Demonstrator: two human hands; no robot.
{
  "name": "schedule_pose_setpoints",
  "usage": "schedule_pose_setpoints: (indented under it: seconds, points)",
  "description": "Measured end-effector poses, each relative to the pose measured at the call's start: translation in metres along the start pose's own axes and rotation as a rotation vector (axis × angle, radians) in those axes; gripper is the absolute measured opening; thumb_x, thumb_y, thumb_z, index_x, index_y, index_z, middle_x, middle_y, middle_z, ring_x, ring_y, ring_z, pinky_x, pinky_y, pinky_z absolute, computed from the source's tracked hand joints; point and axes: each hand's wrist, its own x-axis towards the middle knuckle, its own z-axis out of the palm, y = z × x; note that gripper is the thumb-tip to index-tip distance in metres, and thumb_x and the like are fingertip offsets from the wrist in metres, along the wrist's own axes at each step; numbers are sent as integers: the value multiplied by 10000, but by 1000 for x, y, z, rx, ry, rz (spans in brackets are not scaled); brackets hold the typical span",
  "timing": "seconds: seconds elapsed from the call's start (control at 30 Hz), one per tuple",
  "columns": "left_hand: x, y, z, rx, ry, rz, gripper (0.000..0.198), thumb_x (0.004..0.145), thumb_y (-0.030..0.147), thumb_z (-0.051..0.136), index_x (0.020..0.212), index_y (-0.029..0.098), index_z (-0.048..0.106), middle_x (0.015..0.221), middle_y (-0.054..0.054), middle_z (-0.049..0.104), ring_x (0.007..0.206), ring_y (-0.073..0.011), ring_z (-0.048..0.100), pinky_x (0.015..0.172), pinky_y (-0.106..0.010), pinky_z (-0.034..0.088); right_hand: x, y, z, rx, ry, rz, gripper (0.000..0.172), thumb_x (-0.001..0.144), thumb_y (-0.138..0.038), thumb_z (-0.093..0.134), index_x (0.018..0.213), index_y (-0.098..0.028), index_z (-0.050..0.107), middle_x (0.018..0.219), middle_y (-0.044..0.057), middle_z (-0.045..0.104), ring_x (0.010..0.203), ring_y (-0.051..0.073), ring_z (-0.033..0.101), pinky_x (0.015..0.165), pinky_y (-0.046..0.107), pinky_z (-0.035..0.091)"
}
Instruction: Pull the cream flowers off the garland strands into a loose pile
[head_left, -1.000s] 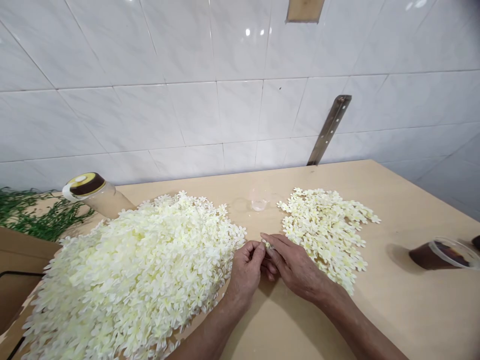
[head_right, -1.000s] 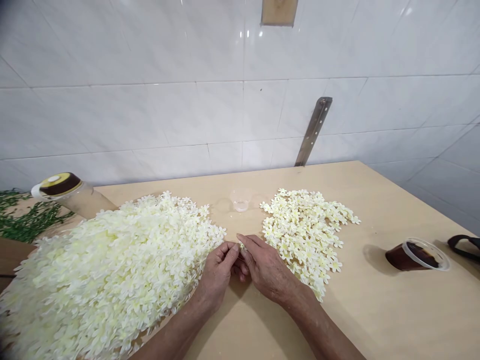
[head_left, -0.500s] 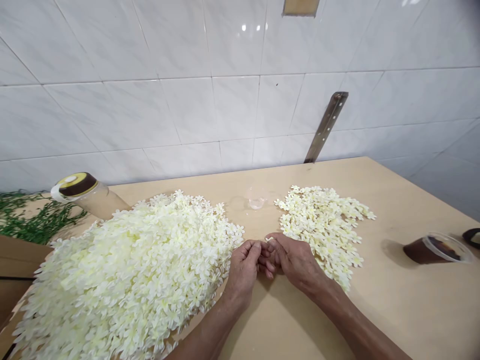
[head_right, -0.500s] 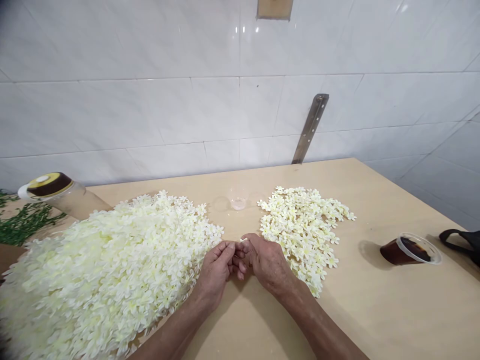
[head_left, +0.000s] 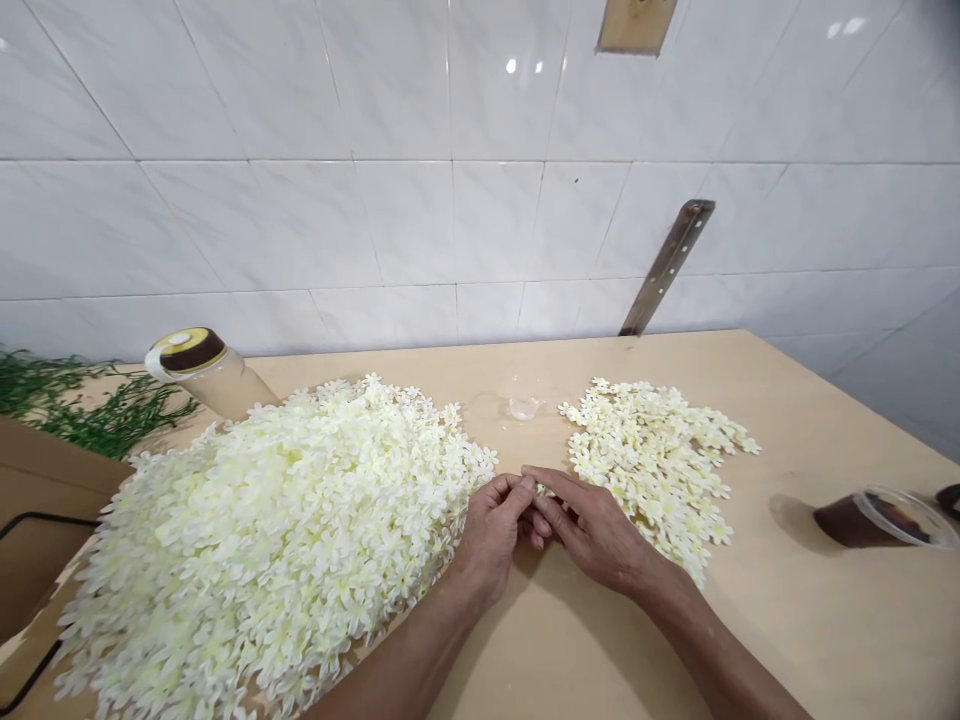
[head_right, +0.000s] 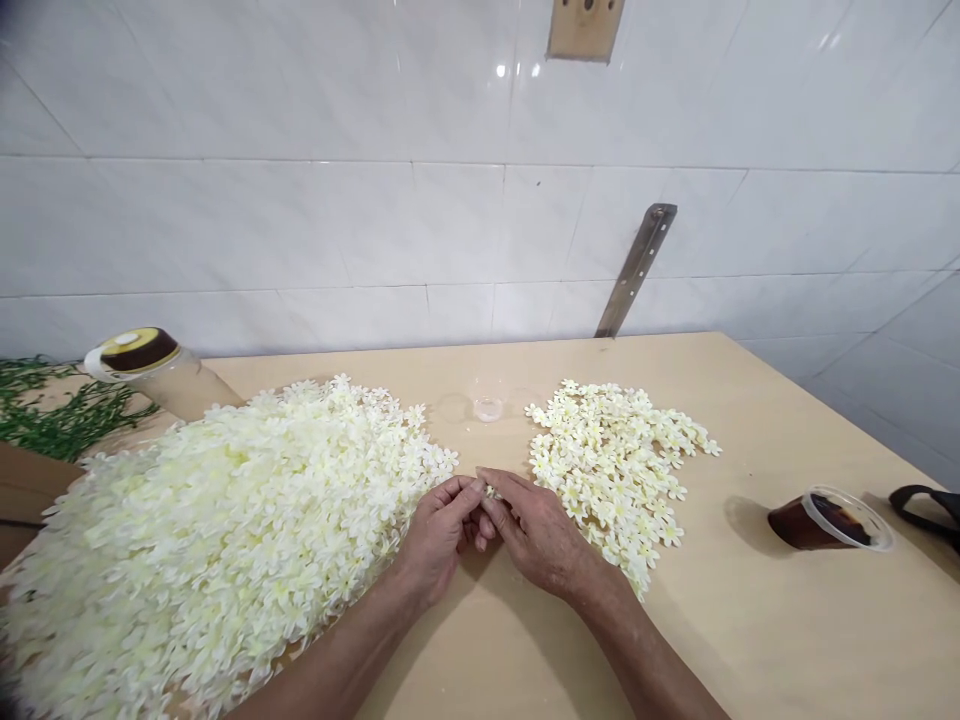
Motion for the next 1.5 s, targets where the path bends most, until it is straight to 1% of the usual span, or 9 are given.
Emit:
schedule_pose_setpoints:
  seconds: [0.2, 0.43, 0.6, 0.8, 0.93, 1.17, 1.33, 1.43, 1.5]
  points:
    - [0, 2, -2, -23, -41, -22, 326, 815, 439, 634, 705, 132, 621, 491, -7, 558, 422, -91, 465, 459, -221, 358, -3, 7, 8, -47, 96, 126, 377, 968, -415, 464, 1233, -192, 613, 951, 75, 733, 730, 178, 676, 720, 308, 546]
    - [0, 2, 1, -15, 53, -31, 267, 787, 366, 631, 646, 145, 586, 458, -5, 540, 396, -94, 440, 423, -218, 336, -3, 13, 6, -151, 194, -78, 317, 975, -328, 479, 1248, -213, 591, 1236, 101, 630, 828, 155, 673, 795, 302, 549]
    - [2, -1, 0, 10, 73, 3, 265, 789, 351, 630, 628, 146, 577, 471, 0, 536, 414, -89, 442, 434, -215, 337, -4, 14, 8, -188, 200, -96, 320, 954, -327, 518, 1235, -211, 619, 1210, 97, 658, 890, 181, 682, 812, 310, 555]
    - [-1, 7, 2, -26, -1, -38, 230, 776, 294, 604, 610, 137, 590, 482, -19, 544, 441, -98, 461, 457, -225, 351, -4, 9, 6, -61, 173, 37, 289, 933, -310, 540, 1167, -221, 685, 956, 43, 747, 728, 158, 686, 655, 246, 536]
    - [-2, 7, 4, -27, -4, -37, 205, 776, 289, 604, 652, 127, 618, 509, -37, 571, 470, -119, 499, 466, -235, 369, -3, -3, 3, 24, 145, 47, 257, 963, -311, 489, 933, -237, 732, 683, -15, 698, 587, 124, 624, 588, 206, 482]
    - [-1, 3, 0, -67, -21, -34, 333, 827, 424, 643, 709, 114, 635, 551, -46, 595, 506, -122, 530, 512, -243, 394, 0, -12, -4, 52, 55, -46, 355, 1005, -275, 379, 745, -207, 610, 674, 3, 622, 623, 128, 566, 625, 223, 436]
    - [2, 2, -2, -109, -16, -31, 331, 819, 429, 673, 691, 132, 606, 541, -13, 580, 463, -87, 481, 517, -229, 378, 0, -12, -7, 126, -23, -17, 321, 1014, -314, 343, 1011, -217, 649, 789, 28, 664, 729, 152, 609, 706, 253, 480]
    - [3, 3, -2, -134, -5, -36, 341, 802, 425, 691, 645, 146, 574, 496, 16, 531, 425, -75, 430, 475, -221, 344, -3, -8, -1, 108, -30, 56, 381, 984, -355, 426, 1319, -208, 533, 857, 38, 702, 736, 161, 639, 709, 269, 505]
    - [2, 4, -2, -121, -6, -34, 349, 807, 421, 677, 622, 146, 570, 480, 18, 507, 424, -79, 421, 449, -219, 317, -4, -2, 4, 51, 4, 122, 463, 964, -394, 465, 1384, -201, 484, 894, 50, 721, 739, 169, 659, 699, 278, 517]
